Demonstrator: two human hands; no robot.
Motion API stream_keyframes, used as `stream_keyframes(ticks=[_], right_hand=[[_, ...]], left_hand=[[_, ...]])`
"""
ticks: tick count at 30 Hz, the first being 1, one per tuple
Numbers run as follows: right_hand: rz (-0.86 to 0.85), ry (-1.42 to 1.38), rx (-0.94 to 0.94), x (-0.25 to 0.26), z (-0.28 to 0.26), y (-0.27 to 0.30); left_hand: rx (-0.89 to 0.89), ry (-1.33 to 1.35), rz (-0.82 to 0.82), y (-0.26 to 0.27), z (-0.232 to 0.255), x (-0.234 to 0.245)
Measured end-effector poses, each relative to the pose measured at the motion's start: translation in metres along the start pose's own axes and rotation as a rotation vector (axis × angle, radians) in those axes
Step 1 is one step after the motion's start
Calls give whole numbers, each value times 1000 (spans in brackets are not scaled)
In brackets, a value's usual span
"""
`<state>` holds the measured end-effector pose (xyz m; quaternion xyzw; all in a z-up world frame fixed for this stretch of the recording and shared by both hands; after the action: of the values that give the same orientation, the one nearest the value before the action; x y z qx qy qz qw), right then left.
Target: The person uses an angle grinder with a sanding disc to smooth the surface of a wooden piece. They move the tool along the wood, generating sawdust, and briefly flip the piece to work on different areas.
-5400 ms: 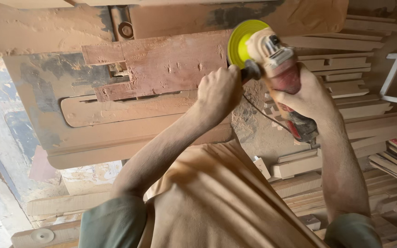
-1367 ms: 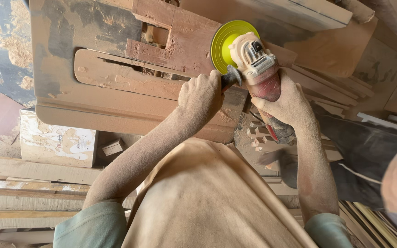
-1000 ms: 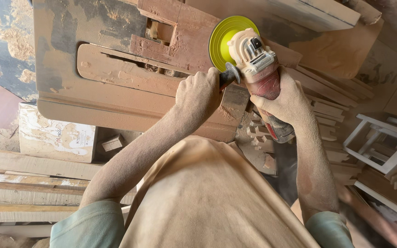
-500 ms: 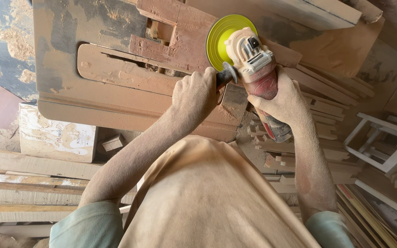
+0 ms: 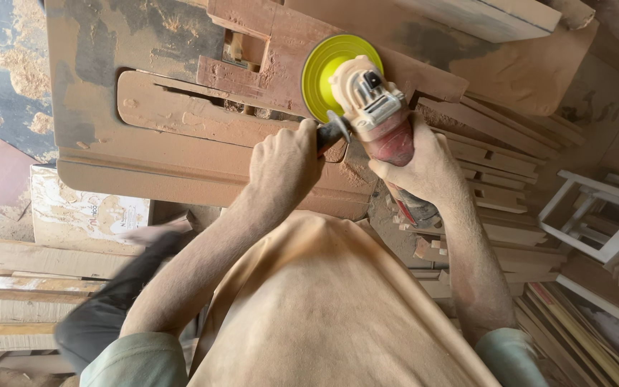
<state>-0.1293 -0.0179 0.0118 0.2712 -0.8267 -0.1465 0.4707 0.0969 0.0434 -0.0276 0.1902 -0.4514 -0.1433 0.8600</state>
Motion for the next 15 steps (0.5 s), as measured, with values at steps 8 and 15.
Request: stream_keyframes(ticks=[8,15], right_hand=[[-54,-11,24,-7,-25,-9],[-84,-23,70,-12,-46,-15]], left_hand=[[27,-31,86,13,-19,20],[88,-23,100,28,-31,35]])
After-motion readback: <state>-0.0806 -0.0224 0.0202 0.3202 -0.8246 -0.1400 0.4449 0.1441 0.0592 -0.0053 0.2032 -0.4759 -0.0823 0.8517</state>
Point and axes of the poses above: each hand's wrist, its own y-axis away from the middle knuckle, its own x-axis out of the back of the hand, z = x × y, the point moved 2 cm from there along -y, towards the middle knuckle
